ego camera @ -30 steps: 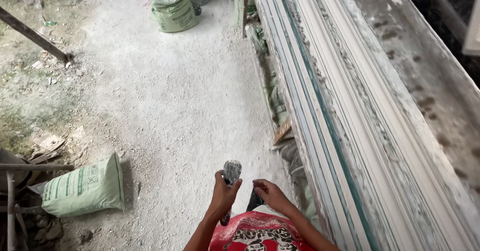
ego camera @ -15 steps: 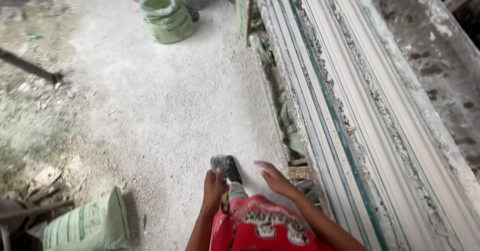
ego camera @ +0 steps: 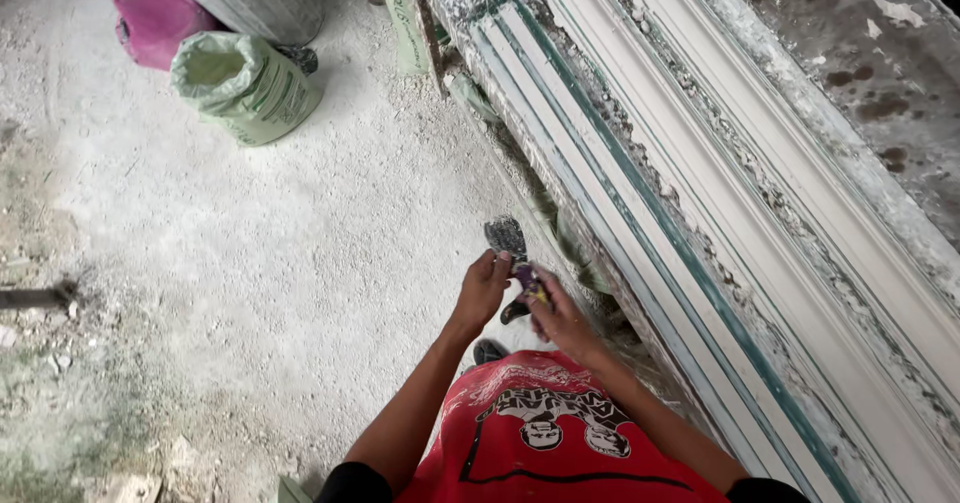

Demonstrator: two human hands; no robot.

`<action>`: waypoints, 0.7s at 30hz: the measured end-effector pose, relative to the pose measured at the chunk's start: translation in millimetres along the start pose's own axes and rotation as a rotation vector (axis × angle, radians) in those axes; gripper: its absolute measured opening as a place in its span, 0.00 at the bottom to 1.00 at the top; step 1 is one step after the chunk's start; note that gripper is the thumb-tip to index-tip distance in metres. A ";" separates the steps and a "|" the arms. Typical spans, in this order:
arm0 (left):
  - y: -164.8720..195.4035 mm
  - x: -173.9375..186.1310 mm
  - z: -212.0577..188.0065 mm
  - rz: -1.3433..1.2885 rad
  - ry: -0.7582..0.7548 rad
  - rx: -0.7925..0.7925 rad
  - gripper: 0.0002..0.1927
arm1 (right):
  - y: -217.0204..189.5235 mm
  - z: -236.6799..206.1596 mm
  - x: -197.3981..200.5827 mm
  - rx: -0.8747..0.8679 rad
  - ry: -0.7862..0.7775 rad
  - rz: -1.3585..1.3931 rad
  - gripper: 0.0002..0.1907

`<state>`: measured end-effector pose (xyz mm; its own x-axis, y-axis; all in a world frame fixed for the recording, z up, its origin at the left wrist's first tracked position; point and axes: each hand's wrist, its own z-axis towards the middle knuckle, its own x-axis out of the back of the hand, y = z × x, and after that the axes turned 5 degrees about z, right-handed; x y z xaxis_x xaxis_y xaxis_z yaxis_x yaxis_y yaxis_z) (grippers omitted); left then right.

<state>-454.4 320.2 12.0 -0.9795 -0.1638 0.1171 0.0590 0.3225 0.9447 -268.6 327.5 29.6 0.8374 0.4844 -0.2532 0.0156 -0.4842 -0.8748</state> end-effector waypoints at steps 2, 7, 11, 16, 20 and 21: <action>15.0 -4.2 21.8 -0.069 -0.081 0.043 0.24 | -19.2 26.4 21.7 0.074 0.078 -0.061 0.37; 51.6 -8.3 60.4 0.505 0.105 -0.252 0.29 | -63.1 79.7 49.6 0.056 0.284 -0.306 0.27; 78.3 -12.8 117.0 0.912 0.137 -0.466 0.34 | -98.4 131.6 70.7 0.203 0.339 -0.518 0.27; 89.4 -19.0 215.6 1.123 0.064 -0.620 0.33 | -136.1 193.3 89.3 0.282 0.427 -0.633 0.26; 78.2 -25.6 267.5 1.280 -0.134 -0.656 0.33 | -148.3 211.8 93.2 0.023 0.486 -0.683 0.27; 75.2 -28.5 271.2 1.386 -0.173 -0.694 0.34 | -149.3 208.4 93.9 -0.085 0.493 -0.672 0.28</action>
<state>-474.3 601.9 -3.3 -0.0938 0.0070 0.9956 0.9284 -0.3605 0.0900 -306.1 597.2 50.4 0.7780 0.3251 0.5376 0.6211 -0.2695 -0.7359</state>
